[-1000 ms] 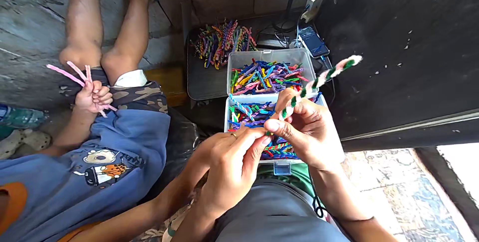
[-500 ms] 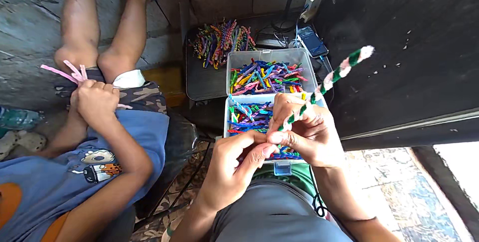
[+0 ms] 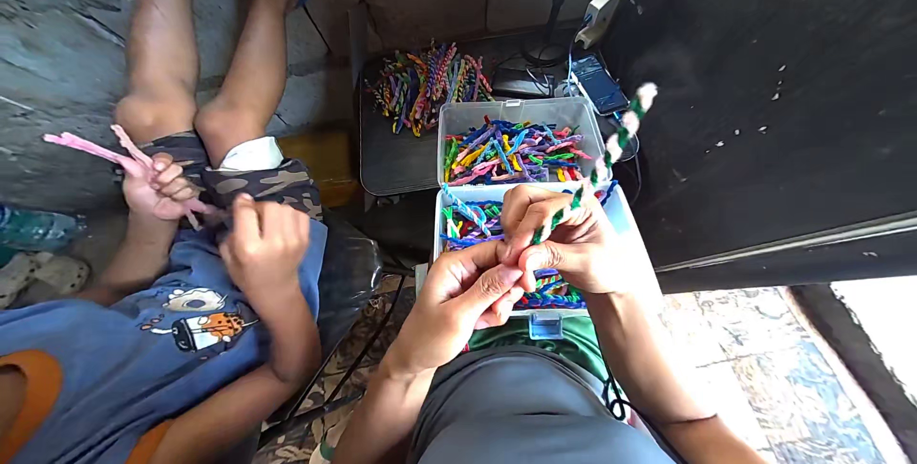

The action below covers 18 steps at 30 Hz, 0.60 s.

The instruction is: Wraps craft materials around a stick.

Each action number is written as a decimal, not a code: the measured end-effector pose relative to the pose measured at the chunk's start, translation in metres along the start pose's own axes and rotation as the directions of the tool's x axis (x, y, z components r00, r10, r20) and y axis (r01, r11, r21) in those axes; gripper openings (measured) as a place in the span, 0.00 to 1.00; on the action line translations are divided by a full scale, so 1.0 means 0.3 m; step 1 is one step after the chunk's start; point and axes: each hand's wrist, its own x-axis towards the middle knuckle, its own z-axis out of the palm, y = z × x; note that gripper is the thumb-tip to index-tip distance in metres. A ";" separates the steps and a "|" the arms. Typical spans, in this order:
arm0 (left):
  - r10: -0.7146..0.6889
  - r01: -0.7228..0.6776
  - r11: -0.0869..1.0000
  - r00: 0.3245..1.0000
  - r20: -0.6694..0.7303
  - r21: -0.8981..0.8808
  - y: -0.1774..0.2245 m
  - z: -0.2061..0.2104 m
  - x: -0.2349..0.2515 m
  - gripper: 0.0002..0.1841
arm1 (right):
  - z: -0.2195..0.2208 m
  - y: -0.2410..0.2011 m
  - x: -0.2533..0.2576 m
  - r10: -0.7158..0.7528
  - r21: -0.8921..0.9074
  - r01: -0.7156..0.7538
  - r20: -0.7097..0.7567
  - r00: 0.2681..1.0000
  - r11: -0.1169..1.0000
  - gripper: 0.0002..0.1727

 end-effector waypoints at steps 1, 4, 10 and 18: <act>0.035 -0.033 0.996 0.999 -0.021 0.088 -0.001 0.002 0.000 0.09 | 0.004 0.004 -0.003 -0.009 -0.022 0.008 -0.042 0.999 1.000 0.05; 0.216 -0.159 0.869 0.974 -0.069 0.468 -0.009 0.002 -0.008 0.09 | 0.034 -0.004 -0.012 -0.013 -0.165 -0.020 -0.198 0.980 0.986 0.09; 0.545 -0.192 0.355 0.838 -0.036 0.915 -0.066 0.038 0.002 0.14 | 0.083 -0.022 -0.016 -0.006 -0.313 -0.105 -0.335 0.942 0.944 0.14; -0.058 0.071 0.990 0.992 0.111 -0.124 0.010 -0.001 -0.003 0.11 | 0.007 -0.025 -0.014 0.077 0.057 -0.080 0.057 0.995 0.995 0.10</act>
